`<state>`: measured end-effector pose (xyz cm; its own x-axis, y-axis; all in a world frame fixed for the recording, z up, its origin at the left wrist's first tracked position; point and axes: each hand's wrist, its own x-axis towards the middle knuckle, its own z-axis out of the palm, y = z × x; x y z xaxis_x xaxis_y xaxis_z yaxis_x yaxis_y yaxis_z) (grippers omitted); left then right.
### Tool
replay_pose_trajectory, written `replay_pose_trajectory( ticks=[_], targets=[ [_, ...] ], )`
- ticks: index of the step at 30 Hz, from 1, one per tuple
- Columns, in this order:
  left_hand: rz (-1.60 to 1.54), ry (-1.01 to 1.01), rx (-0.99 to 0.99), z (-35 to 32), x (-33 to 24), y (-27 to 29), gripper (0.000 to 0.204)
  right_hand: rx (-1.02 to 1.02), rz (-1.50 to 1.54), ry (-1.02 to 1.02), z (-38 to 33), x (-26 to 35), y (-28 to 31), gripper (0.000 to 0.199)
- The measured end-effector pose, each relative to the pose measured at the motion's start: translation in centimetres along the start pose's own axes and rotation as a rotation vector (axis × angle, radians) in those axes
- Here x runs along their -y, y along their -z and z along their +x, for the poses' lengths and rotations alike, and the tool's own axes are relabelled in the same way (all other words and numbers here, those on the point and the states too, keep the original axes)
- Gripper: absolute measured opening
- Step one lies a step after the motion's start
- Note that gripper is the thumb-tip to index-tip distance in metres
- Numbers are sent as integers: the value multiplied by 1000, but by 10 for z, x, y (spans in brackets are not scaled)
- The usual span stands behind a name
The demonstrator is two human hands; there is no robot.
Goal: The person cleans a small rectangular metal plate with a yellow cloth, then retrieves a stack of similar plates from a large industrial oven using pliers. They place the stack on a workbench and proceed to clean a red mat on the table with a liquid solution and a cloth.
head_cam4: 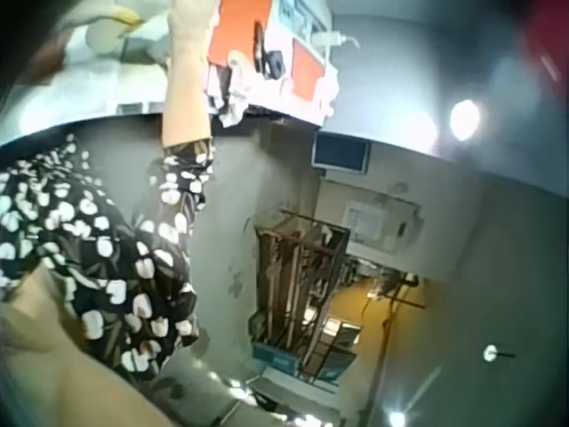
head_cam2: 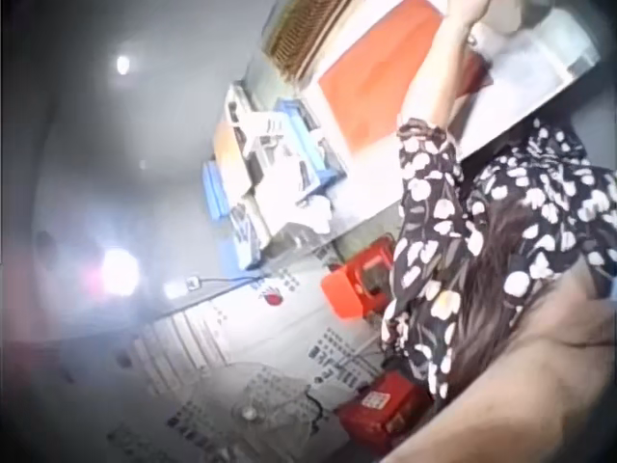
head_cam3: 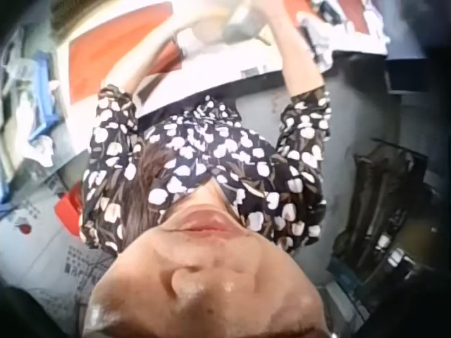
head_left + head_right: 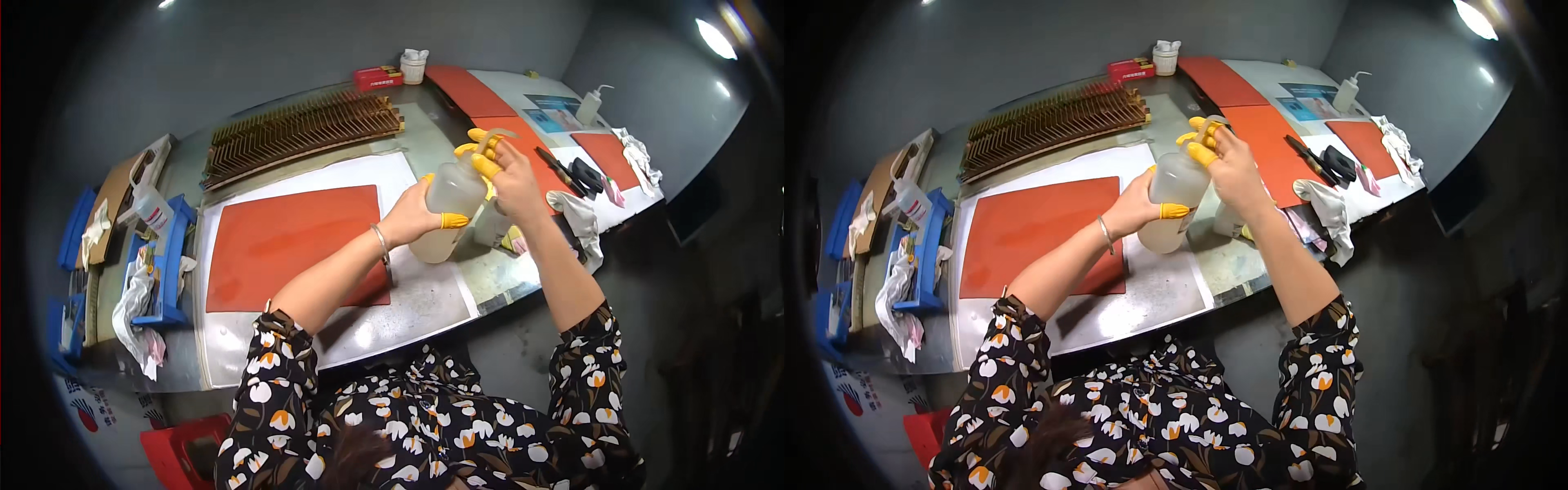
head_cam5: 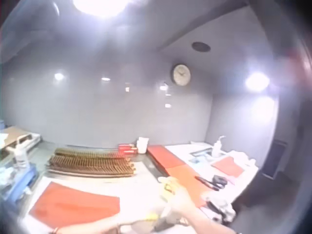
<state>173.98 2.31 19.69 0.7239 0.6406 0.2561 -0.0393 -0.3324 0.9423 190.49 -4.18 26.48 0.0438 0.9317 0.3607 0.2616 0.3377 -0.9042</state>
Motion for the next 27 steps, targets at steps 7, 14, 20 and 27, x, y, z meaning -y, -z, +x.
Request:
replay_pose_trajectory(
  ticks=[7, 14, 20, 27],
  targets=[
    [-905, 254, 764, 25, 26, 6, 84, 225, 547, 146, 6, 1, 31, 39],
    [-411, 40, 706, 22, 18, -27, 80, -51, 692, 187, -2, 3, 87, 37],
    [-76, 11, 478, 17, 24, -19, 68, -239, 606, 180, -21, 31, 198, 36],
    [385, 110, 223, 19, 31, 12, 78, -224, -473, -275, -51, -20, 116, 53]
  ],
)
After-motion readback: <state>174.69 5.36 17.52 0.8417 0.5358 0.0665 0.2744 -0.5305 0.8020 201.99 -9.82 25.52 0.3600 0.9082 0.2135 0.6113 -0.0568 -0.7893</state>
